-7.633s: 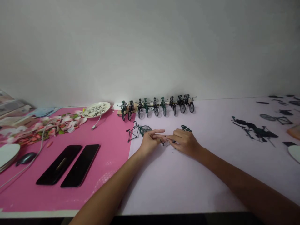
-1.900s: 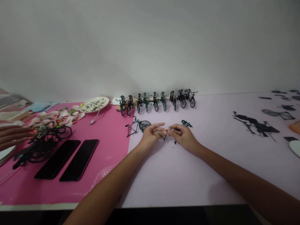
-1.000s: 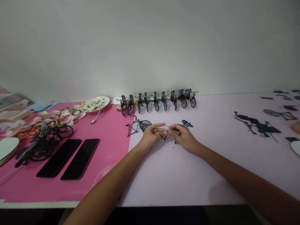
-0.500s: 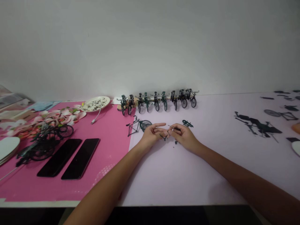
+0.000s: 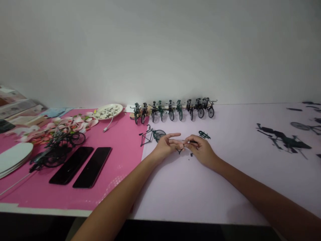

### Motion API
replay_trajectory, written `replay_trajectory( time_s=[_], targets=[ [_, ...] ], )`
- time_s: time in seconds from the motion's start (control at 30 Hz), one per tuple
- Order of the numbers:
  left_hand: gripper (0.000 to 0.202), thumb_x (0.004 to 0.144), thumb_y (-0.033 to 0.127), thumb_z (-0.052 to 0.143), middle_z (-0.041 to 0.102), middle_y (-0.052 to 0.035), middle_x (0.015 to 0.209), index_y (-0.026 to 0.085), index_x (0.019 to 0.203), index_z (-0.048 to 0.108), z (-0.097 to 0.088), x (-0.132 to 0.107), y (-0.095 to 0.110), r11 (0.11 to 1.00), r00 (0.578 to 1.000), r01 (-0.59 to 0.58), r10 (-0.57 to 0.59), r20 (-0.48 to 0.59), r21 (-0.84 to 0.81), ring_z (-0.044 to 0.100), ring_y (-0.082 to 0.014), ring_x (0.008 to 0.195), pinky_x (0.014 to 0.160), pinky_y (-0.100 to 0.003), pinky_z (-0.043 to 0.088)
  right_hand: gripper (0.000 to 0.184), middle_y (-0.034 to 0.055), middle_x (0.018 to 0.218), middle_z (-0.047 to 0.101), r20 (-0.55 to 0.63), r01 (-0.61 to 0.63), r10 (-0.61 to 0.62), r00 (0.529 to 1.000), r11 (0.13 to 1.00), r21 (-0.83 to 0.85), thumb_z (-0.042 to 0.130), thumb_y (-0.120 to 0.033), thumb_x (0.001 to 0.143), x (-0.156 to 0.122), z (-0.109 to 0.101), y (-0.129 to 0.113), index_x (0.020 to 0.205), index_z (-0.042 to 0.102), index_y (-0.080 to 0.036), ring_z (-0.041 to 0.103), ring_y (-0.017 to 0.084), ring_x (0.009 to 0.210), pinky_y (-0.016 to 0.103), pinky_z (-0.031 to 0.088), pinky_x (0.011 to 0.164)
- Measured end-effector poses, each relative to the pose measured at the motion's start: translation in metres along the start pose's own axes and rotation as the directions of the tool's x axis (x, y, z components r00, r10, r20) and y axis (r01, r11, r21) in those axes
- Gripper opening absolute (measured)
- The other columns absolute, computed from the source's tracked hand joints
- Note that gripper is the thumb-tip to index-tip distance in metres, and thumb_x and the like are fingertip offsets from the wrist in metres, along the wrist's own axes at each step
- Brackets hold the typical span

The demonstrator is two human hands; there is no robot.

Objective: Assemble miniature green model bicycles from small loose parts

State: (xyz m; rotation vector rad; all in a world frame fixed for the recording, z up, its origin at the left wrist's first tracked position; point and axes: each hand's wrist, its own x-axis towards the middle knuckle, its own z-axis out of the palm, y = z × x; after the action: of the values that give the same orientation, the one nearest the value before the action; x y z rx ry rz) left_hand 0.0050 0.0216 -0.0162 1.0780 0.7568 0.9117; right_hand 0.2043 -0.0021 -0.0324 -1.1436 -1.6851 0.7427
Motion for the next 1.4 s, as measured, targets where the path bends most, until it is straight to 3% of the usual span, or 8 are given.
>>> replay_trajectory(
  time_s=[0.2,0.4,0.67,0.87,1.13,1.4],
  targets=[
    [0.077,0.054,0.020,0.100,0.076,-0.0040,0.078,0.011,0.122,0.064,0.003,0.001,-0.004,1.000,1.000,-0.017,0.018,0.016,-0.021,0.072,-0.0162,0.068,0.078,-0.032,0.055,0.015,0.0054,0.091,0.070,0.073,0.057,-0.055,0.996,0.998,-0.027,0.060,-0.036,0.096,-0.002,-0.001,0.005,0.096,0.067,-0.023,0.066,0.023,0.086,0.033,0.052,0.075],
    [0.076,0.057,0.015,0.097,0.072,-0.0020,0.083,0.012,0.125,0.061,0.001,0.005,-0.011,0.999,0.999,-0.047,0.047,-0.011,-0.006,0.072,-0.0154,0.067,0.074,-0.031,0.055,0.015,0.0028,0.084,0.068,0.108,0.012,-0.011,0.994,1.000,-0.004,0.059,-0.037,0.096,-0.001,0.000,0.010,0.095,0.064,-0.022,0.063,0.019,0.073,0.030,0.047,0.064],
    [0.079,0.059,0.015,0.094,0.062,0.0058,0.079,0.016,0.128,0.055,0.001,0.004,-0.013,0.993,0.993,-0.117,0.117,0.001,-0.029,0.073,-0.0153,0.068,0.074,-0.031,0.058,0.019,0.0051,0.090,0.071,0.106,-0.036,0.029,0.994,0.998,0.060,0.062,-0.040,0.093,0.000,0.002,0.011,0.097,0.067,-0.023,0.066,0.021,0.079,0.031,0.050,0.066],
    [0.072,0.059,0.015,0.094,0.066,0.0017,0.085,0.017,0.121,0.059,0.003,0.004,-0.014,0.991,0.992,-0.129,0.129,-0.003,0.024,0.073,-0.0131,0.068,0.070,-0.026,0.055,0.019,0.0039,0.084,0.069,0.092,-0.011,0.006,0.996,0.999,0.052,0.061,-0.041,0.092,0.001,0.002,0.005,0.091,0.066,-0.023,0.064,0.021,0.076,0.031,0.049,0.066],
    [0.059,0.055,0.020,0.097,0.076,-0.0068,0.081,0.012,0.108,0.072,0.003,0.005,-0.014,0.995,0.995,-0.087,0.084,0.061,0.054,0.074,-0.0165,0.072,0.070,-0.027,0.054,0.019,0.0053,0.083,0.066,0.065,0.073,-0.068,0.996,0.993,-0.091,0.061,-0.037,0.093,0.003,-0.003,-0.002,0.086,0.070,-0.022,0.061,0.021,0.076,0.032,0.044,0.064],
    [0.054,0.055,0.032,0.099,0.076,-0.0068,0.079,0.011,0.100,0.078,0.001,0.005,-0.012,0.989,0.990,-0.137,0.137,0.017,0.047,0.073,-0.0168,0.072,0.074,-0.029,0.056,0.025,0.0072,0.098,0.069,0.029,-0.007,0.008,1.000,1.000,-0.026,0.061,-0.046,0.096,-0.003,-0.002,-0.010,0.108,0.065,-0.024,0.064,0.023,0.084,0.032,0.050,0.067]
  ],
)
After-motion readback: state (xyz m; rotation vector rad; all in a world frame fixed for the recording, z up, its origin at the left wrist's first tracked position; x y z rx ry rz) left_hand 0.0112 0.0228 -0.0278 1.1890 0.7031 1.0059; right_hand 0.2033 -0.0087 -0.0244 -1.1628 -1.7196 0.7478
